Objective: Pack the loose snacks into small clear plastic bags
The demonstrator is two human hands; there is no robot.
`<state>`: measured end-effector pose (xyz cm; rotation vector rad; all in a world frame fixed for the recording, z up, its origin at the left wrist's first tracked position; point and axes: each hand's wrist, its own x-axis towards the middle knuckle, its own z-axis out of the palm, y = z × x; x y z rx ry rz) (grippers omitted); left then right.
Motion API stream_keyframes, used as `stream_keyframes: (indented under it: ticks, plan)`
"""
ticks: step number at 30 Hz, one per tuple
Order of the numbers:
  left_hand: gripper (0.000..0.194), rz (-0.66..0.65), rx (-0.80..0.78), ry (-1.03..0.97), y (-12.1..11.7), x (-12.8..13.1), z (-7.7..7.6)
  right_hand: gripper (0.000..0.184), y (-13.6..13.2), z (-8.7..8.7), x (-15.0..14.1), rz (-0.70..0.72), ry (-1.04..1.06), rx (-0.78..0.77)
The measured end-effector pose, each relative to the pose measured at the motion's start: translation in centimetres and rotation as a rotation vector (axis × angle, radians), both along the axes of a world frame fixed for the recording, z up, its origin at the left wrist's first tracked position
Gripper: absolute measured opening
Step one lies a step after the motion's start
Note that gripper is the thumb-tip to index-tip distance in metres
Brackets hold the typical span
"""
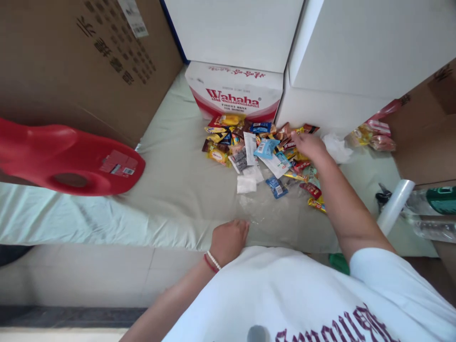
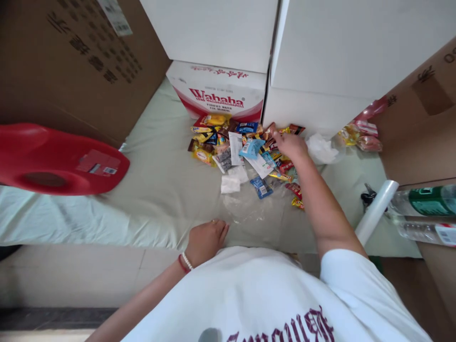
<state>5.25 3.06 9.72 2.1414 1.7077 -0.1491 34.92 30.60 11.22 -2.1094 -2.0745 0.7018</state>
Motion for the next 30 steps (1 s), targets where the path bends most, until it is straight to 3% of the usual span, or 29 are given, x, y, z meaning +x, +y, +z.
stream_keyframes:
  ticks: [2,4,6,8,10,12,13,15,18,21,24,27,30]
  plan:
    - [0.042,-0.079,0.238,-0.068,1.4,1.0,0.3,0.083,1.9,-0.1,-1.9,-0.178,-0.065,0.111]
    - [0.031,-0.239,0.377,-0.165,3.5,1.9,-0.1,0.07,2.9,-0.4,-3.3,-0.23,-0.072,0.124]
    - [0.021,-0.367,0.363,-0.209,5.5,2.4,-1.2,0.05,2.9,-0.1,-3.8,-0.229,-0.054,0.198]
    - [0.022,-0.393,0.28,-0.199,6.3,2.4,-2.9,0.033,1.5,1.0,-3.3,-0.203,-0.021,0.348]
    - [0.033,-0.356,0.224,-0.197,5.5,1.9,-4.6,0.025,-1.6,2.6,-2.4,-0.158,0.013,0.51]
    - [0.041,-0.307,0.213,-0.217,3.3,1.2,-6.0,0.025,-6.5,3.6,-1.9,-0.06,0.056,0.631]
    - [0.042,-0.284,0.214,-0.23,2.0,0.8,-6.4,0.022,-9.5,3.6,-2.0,0.026,0.111,0.732]
    - [0.043,-0.248,0.221,-0.259,-0.6,0.2,-6.9,0.02,-15.4,2.3,-2.9,0.384,0.231,0.783]
    - [0.048,-0.19,0.24,-0.305,-3.3,-0.8,-7.1,0.026,-22.1,-1.8,-5.0,0.699,0.158,0.687]
    - [0.053,-0.123,0.262,-0.33,-4.5,-2.0,-7.2,0.028,-24.8,-5.0,-6.1,0.779,0.073,0.46]
    - [0.057,-0.15,0.267,-0.336,-4.9,-3.5,-7.0,0.035,-25.7,-4.8,-5.0,0.771,0.12,0.285]
    - [0.059,-0.279,0.257,-0.303,-5.0,-4.5,-6.7,0.047,-27.5,-3.7,-2.2,0.804,0.186,0.225]
    - [0.04,-0.357,0.254,-0.257,-4.7,-5.0,-6.4,0.031,-30.0,-4.5,0.4,0.806,0.163,0.179]
